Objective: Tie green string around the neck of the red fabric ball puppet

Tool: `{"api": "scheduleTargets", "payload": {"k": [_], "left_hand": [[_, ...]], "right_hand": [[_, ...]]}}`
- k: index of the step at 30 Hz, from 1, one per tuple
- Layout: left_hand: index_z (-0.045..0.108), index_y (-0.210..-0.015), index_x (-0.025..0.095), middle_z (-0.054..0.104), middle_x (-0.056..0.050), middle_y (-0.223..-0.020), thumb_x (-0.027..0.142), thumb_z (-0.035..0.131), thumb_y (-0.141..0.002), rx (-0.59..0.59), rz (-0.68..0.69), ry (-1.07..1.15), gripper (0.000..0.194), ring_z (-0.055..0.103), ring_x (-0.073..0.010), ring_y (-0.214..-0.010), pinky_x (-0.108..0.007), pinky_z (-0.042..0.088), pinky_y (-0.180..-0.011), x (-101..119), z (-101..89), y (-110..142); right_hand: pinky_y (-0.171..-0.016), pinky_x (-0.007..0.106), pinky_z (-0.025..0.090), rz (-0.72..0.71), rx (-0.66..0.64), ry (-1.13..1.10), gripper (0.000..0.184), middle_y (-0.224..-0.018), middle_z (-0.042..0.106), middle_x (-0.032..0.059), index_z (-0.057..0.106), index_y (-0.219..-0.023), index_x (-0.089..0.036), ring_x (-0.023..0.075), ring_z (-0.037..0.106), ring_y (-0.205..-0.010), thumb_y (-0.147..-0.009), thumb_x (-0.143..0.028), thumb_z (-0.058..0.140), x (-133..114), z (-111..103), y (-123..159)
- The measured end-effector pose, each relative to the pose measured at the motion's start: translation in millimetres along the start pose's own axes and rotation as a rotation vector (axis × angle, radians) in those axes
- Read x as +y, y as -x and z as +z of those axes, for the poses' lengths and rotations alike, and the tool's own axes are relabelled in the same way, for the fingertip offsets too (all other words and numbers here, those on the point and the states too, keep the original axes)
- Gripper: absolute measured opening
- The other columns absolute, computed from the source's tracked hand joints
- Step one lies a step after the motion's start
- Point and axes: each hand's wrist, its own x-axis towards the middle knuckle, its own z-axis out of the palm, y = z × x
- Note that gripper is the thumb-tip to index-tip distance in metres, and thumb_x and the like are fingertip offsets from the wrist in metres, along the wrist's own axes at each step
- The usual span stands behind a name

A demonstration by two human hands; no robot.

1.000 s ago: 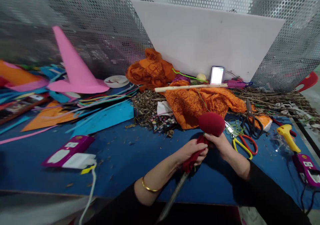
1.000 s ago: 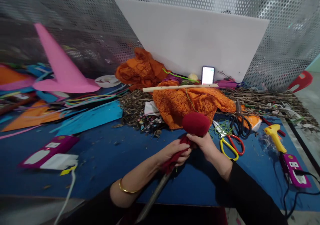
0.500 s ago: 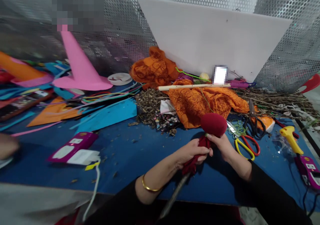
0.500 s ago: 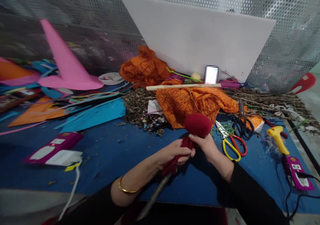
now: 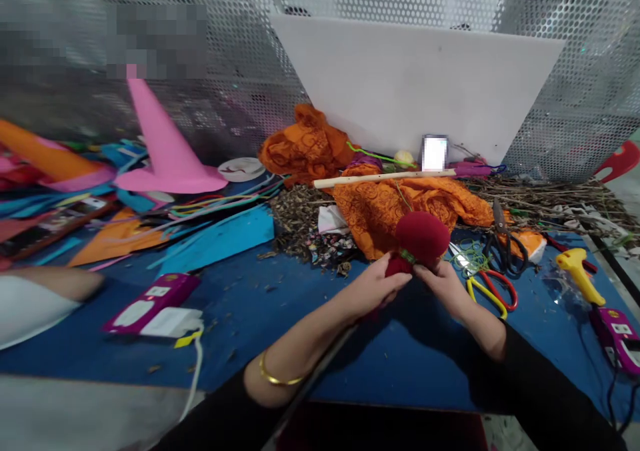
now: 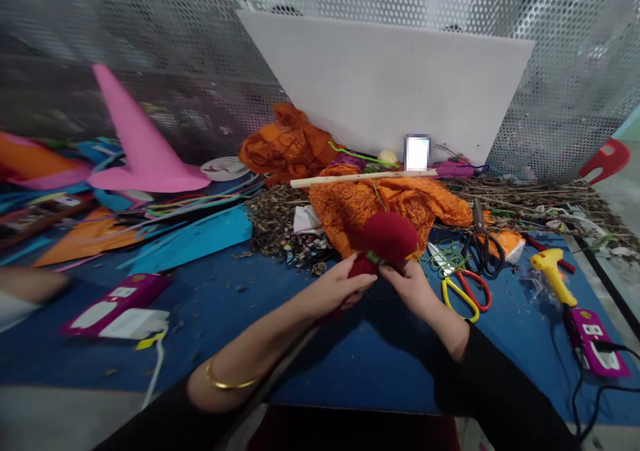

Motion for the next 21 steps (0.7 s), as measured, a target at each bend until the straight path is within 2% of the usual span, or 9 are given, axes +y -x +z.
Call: {"api": "scheduleTargets", "payload": {"k": [2,4,7,10,12,14,18,21], "left_hand": [[0.041,-0.094,0.021,0.042,0.01,-0.061,0.039,0.065,-0.074,-0.14,-0.076,0.168,0.035,0.029,-0.0047,-0.041,-0.018,0.024,-0.04,2,-10.4,-4],[0.04,-0.087,0.021,0.04,0.01,-0.059,0.04,0.066,-0.073,-0.195,-0.099,0.193,0.035,0.027,-0.0037,-0.04,-0.018,0.022,-0.041,-1,-16.6,-10],[0.047,-0.09,0.018,0.048,0.007,-0.062,0.037,0.064,-0.074,-0.103,-0.039,-0.01,0.03,0.04,-0.0076,-0.047,-0.02,0.031,-0.047,-11,-19.4,-17],[0.056,-0.101,0.017,0.064,-0.003,-0.084,0.031,0.062,-0.076,0.074,0.077,-0.374,0.03,0.058,-0.0178,-0.074,-0.027,0.044,-0.067,-17,-18.2,-20],[0.06,-0.101,0.018,0.067,-0.008,-0.094,0.03,0.058,-0.079,0.153,0.067,-0.644,0.026,0.062,-0.0252,-0.088,-0.032,0.044,-0.077,-18,-15.4,-19],[0.059,-0.108,0.019,0.069,-0.011,-0.097,0.031,0.054,-0.083,0.219,-0.001,-0.844,0.028,0.064,-0.0304,-0.092,-0.035,0.044,-0.078,-17,-10.8,-17],[0.043,-0.134,0.02,0.067,-0.015,-0.113,0.033,0.049,-0.088,0.258,-0.035,-0.911,0.048,0.064,-0.0324,-0.104,-0.036,0.043,-0.083,-19,-3.0,-13],[0.048,-0.125,0.021,0.067,-0.012,-0.113,0.032,0.049,-0.088,0.204,0.012,-0.879,0.039,0.063,-0.0297,-0.106,-0.034,0.043,-0.084,-21,-5.2,-11]], "right_hand": [[-0.066,0.028,0.042,-0.109,-0.005,0.253,0.026,-0.069,0.063,0.0013,0.066,-0.073,-0.019,0.0165,0.053,-0.068,-0.083,-0.041,0.058,4,-4,0],[-0.06,0.026,0.036,-0.178,0.036,0.528,0.026,-0.063,0.057,0.0001,0.06,-0.067,-0.02,0.0145,0.047,-0.062,-0.087,-0.034,0.051,9,-7,1],[-0.058,0.026,0.031,-0.187,0.05,0.811,0.028,-0.062,0.054,-0.0002,0.054,-0.065,-0.02,0.0139,0.045,-0.059,-0.09,-0.029,0.046,15,-6,3],[-0.059,0.026,0.03,-0.179,0.018,0.975,0.023,-0.068,0.06,0.0015,0.056,-0.07,-0.02,0.0147,0.05,-0.063,-0.091,-0.024,0.047,19,-2,6],[-0.059,0.026,0.028,-0.151,0.017,1.051,0.02,-0.07,0.062,0.0021,0.057,-0.072,-0.02,0.0149,0.052,-0.064,-0.09,-0.022,0.049,21,0,7],[-0.058,0.026,0.028,-0.137,0.039,1.101,0.018,-0.071,0.063,0.0023,0.058,-0.074,-0.02,0.0147,0.054,-0.064,-0.09,-0.021,0.05,22,2,8],[-0.057,0.027,0.027,-0.275,0.108,1.281,0.021,-0.075,0.063,0.004,0.06,-0.079,-0.019,0.0143,0.054,-0.065,-0.094,-0.02,0.046,18,3,11],[-0.056,0.029,0.025,-0.44,0.145,1.473,0.021,-0.073,0.059,0.0042,0.062,-0.079,-0.018,0.0149,0.05,-0.063,-0.094,-0.017,0.046,11,5,17]]}}
